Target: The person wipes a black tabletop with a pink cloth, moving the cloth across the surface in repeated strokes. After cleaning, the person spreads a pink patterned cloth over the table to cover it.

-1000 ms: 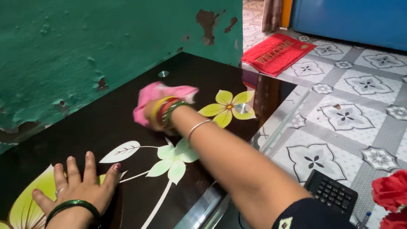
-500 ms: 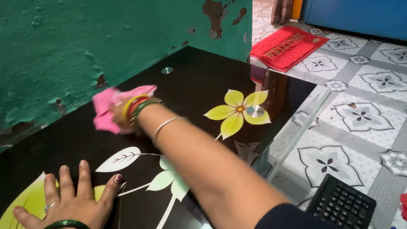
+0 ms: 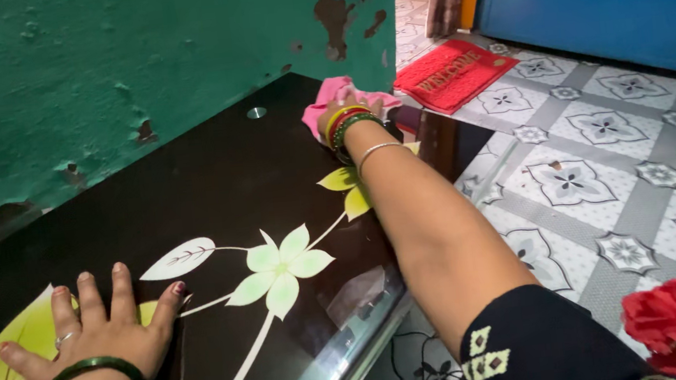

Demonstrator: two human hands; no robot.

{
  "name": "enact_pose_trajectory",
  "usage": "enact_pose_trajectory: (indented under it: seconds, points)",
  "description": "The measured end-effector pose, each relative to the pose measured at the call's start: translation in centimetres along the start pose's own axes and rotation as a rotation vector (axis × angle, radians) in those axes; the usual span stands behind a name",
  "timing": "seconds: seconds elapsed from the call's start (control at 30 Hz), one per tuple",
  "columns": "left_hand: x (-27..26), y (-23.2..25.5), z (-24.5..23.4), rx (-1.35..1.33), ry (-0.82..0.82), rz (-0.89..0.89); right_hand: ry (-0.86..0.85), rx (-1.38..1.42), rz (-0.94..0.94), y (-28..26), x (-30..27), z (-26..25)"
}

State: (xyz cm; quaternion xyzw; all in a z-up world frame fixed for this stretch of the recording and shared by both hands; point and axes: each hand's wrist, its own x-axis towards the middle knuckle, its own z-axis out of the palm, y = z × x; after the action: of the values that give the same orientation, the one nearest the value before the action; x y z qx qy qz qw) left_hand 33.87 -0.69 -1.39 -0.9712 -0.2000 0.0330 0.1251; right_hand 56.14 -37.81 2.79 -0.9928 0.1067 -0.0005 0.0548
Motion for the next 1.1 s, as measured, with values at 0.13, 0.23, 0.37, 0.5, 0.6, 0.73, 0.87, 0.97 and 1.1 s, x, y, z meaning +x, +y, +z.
enact_pose_trajectory:
  seconds: [0.13,0.23,0.37,0.5,0.6,0.73,0.87,0.97,1.1]
  points:
    - [-0.5,-0.2,0.5,-0.110,0.124,0.049,0.013,0.106,0.215,2.1,-0.6,1.0]
    - [-0.4,-1.3,0.7,-0.201,0.274,0.121,-0.004,0.145,0.244,0.6,-1.5,1.0]
    - [0.6,-2.9,1.0,-0.198,0.391,0.095,-0.056,0.079,0.020,-5.8,-4.2,0.5]
    - [1.4,-4.4,1.5,-0.218,0.457,0.086,-0.077,-0.020,-0.340,-15.8,-7.6,0.6]
    - [2.1,-5.5,1.4,-0.230,0.347,0.036,-0.029,-0.103,-0.614,-23.6,-10.4,1.5]
    - [2.6,-6.4,1.1,-0.222,0.126,-0.045,0.048,-0.168,-0.916,-31.4,-13.4,3.5]
    - [2.7,-6.7,0.6,-0.235,0.022,-0.073,0.129,-0.265,-1.324,-35.0,-13.4,4.9]
    - [2.6,-6.8,0.6,-0.217,-0.004,-0.065,0.196,-0.323,-1.647,-34.5,-12.4,5.4]
    - [2.6,-6.9,0.8,-0.256,0.031,-0.052,-0.205,-0.045,-1.188,-32.6,-13.2,5.2]
